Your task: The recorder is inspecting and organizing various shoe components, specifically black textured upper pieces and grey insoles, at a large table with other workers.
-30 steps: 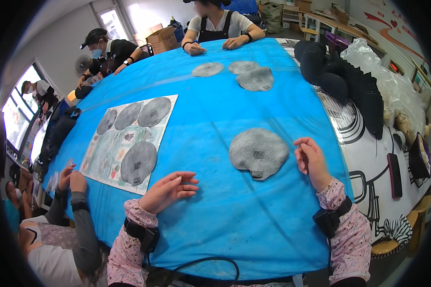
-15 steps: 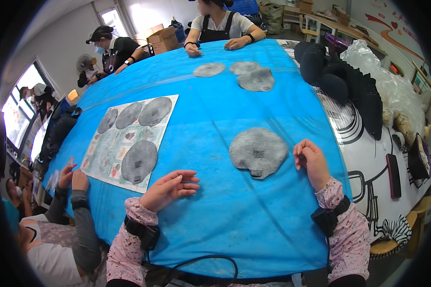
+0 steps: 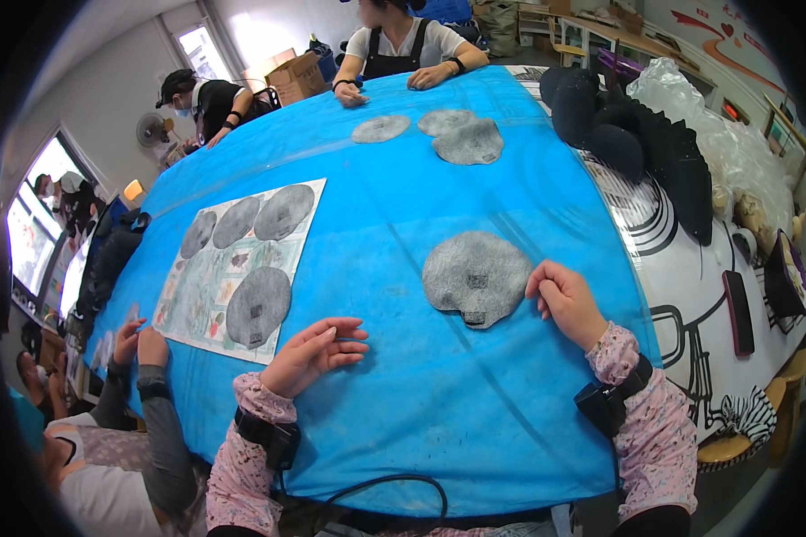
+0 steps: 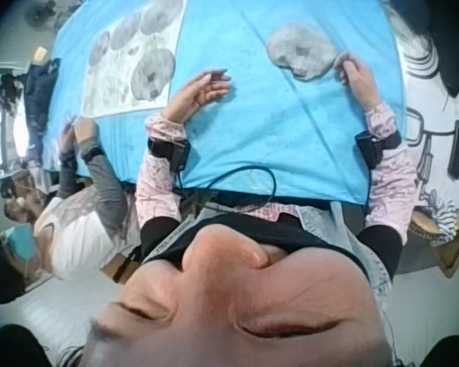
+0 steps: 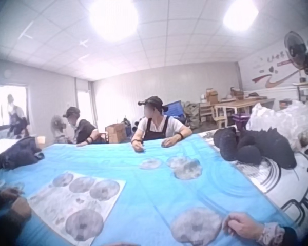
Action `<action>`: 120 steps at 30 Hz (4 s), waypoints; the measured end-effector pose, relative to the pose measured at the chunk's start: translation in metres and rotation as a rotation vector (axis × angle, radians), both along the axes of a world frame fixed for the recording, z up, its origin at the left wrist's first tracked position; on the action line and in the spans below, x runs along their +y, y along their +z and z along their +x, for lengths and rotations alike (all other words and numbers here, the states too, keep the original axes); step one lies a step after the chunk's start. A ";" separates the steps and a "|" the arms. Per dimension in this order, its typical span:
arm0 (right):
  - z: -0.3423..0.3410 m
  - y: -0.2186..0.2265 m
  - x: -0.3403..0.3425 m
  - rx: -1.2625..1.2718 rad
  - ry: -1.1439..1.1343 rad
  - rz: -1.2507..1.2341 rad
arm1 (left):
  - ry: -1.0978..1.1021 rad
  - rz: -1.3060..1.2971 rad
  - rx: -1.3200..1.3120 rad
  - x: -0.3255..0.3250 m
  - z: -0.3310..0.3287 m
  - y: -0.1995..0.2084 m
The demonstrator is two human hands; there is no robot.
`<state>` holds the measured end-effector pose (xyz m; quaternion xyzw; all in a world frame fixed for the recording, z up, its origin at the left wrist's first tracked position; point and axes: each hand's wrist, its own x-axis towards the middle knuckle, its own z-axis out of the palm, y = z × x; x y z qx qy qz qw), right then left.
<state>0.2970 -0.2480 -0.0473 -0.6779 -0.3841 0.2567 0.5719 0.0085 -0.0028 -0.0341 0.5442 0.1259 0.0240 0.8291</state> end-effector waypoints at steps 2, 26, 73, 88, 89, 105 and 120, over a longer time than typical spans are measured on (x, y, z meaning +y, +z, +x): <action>-0.001 -0.001 0.000 0.012 0.003 0.002 | 0.006 0.001 -0.002 0.000 0.000 0.000; -0.066 0.085 -0.001 0.407 0.664 0.384 | 0.037 0.018 0.009 0.002 -0.008 0.002; 0.059 -0.008 -0.028 -1.019 -0.137 -0.372 | 0.029 1.675 -0.022 -0.005 -0.007 -0.014; 0.066 -0.027 -0.079 -1.076 -0.242 -0.434 | 0.112 1.617 -0.096 0.008 -0.004 -0.036; 0.067 -0.025 -0.080 -1.081 -0.221 -0.435 | 0.105 1.600 -0.117 0.009 -0.003 -0.037; 0.077 -0.026 -0.093 -0.688 -0.179 -0.194 | 0.071 1.471 -0.154 0.016 -0.007 -0.027; 0.081 -0.021 -0.098 -0.597 -0.180 -0.103 | 0.103 1.370 -0.205 0.022 -0.002 -0.027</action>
